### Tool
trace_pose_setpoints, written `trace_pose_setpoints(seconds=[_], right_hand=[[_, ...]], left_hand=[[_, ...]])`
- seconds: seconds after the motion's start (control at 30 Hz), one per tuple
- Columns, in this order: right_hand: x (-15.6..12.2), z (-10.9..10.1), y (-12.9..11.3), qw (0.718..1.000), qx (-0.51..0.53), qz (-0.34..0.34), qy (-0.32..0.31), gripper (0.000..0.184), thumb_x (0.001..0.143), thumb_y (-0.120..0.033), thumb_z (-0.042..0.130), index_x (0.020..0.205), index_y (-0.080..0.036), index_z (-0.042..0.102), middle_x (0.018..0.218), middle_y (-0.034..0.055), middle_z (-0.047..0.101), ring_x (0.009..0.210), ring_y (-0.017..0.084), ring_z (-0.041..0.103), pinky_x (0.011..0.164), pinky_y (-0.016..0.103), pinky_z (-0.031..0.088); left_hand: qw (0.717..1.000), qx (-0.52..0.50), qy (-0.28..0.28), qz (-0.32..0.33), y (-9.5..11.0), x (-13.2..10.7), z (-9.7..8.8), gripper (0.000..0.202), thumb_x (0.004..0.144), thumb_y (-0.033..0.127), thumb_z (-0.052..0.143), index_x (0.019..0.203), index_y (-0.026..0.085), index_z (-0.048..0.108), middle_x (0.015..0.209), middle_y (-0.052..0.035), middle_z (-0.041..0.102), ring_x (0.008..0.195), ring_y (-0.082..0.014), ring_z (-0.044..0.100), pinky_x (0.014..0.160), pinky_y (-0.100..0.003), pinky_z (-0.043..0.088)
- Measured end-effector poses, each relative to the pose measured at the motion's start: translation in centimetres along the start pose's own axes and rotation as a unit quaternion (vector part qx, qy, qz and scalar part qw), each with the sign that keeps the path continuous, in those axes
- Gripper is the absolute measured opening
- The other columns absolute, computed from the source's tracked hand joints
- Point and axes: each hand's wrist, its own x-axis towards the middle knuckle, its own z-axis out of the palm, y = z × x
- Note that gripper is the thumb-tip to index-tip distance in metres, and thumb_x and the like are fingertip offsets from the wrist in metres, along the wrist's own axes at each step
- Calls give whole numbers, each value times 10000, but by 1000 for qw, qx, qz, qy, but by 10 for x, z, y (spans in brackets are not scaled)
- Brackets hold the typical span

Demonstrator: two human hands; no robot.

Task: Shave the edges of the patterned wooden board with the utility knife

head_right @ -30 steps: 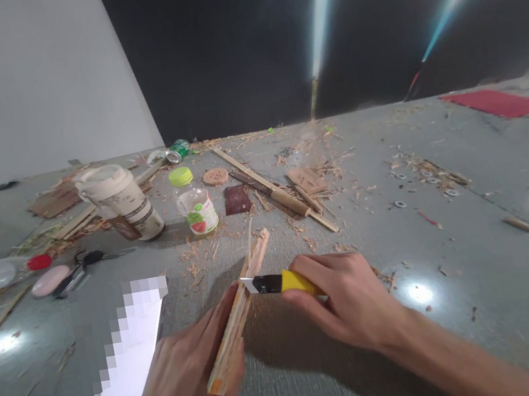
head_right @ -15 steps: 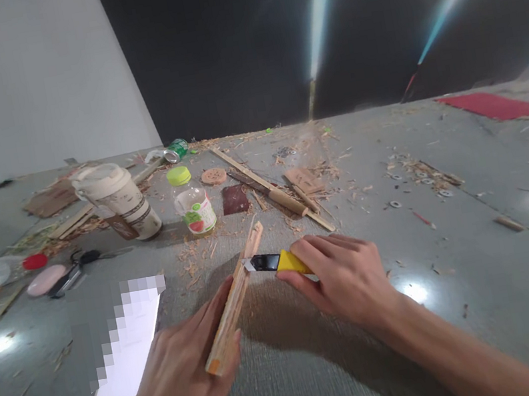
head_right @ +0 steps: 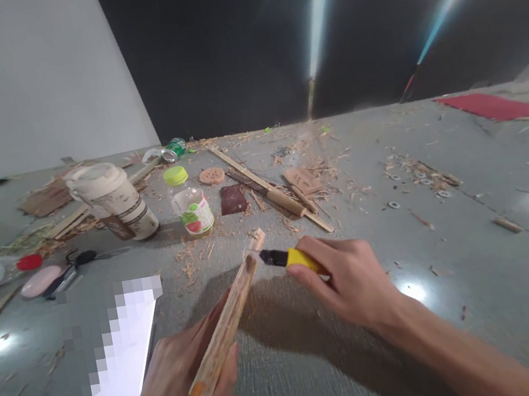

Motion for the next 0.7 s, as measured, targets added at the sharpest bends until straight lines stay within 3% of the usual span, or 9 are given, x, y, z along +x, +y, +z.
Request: trace_pose_setpoints(seconds=[0.13, 0.27, 0.37, 0.43, 0.5, 0.57, 0.63, 0.7], right_hand=[[-2, 4, -8, 999, 15, -25, -36, 290, 1037, -391, 453, 825, -210, 531, 633, -28, 527, 514, 103, 423, 528, 255, 304], [-4, 7, -14, 999, -3, -32, -36, 319, 1046, -416, 439, 816, -209, 518, 635, -24, 529, 518, 108, 434, 537, 265, 306], [-3, 6, -4, 997, -62, -47, -14, 307, 1037, -429, 468, 847, -205, 557, 683, -2, 593, 547, 114, 488, 549, 272, 311], [1, -1, 14, 990, -140, -17, 22, 324, 1019, -475, 492, 859, -213, 593, 694, 12, 621, 556, 131, 509, 538, 283, 287], [6, -12, 37, 967, -226, 85, 79, 390, 1005, -536, 490, 794, -225, 596, 600, 4, 571, 476, 128, 422, 498, 294, 211], [10, -25, 55, 948, -238, 172, 119, 435, 986, -579, 516, 737, -225, 563, 543, -14, 499, 460, 115, 375, 502, 289, 231], [12, -32, 59, 949, -182, 193, 169, 435, 1010, -523, 499, 696, -223, 506, 513, -43, 388, 463, 104, 352, 518, 283, 274], [11, -29, 50, 966, -124, 152, 171, 409, 1023, -469, 483, 697, -223, 481, 505, -62, 321, 446, 95, 336, 507, 273, 277]], left_hand=[[1000, -7, -1, 3, 0, -1, 0, 620, 926, 209, 455, 1525, 220, 297, 1090, -74, 730, 760, -221, 738, 583, -353, 619], [1000, -3, -7, -5, 0, -1, 0, 612, 942, 223, 454, 1533, 230, 293, 1122, -81, 728, 764, -229, 744, 593, -378, 631], [1000, 11, -16, -9, -1, -2, -1, 638, 934, 219, 451, 1547, 226, 275, 1157, -98, 716, 803, -238, 748, 621, -390, 639], [1000, 18, -19, -1, -2, -6, -1, 688, 913, 211, 455, 1566, 210, 237, 1128, -107, 719, 802, -236, 741, 601, -362, 628], [999, 10, -19, 27, -3, -11, 1, 753, 888, 203, 447, 1588, 193, 171, 1100, -115, 720, 750, -218, 723, 535, -313, 593], [998, -15, -22, 50, -3, -14, 5, 784, 877, 189, 424, 1601, 193, 123, 1076, -106, 719, 655, -183, 685, 466, -268, 539], [998, -43, -29, 48, -2, -14, 8, 757, 883, 182, 413, 1596, 203, 158, 1029, -81, 719, 564, -145, 631, 437, -244, 502], [997, -63, -23, 38, 0, -11, 8, 708, 888, 185, 423, 1570, 200, 233, 967, -60, 714, 531, -130, 596, 441, -240, 488]])
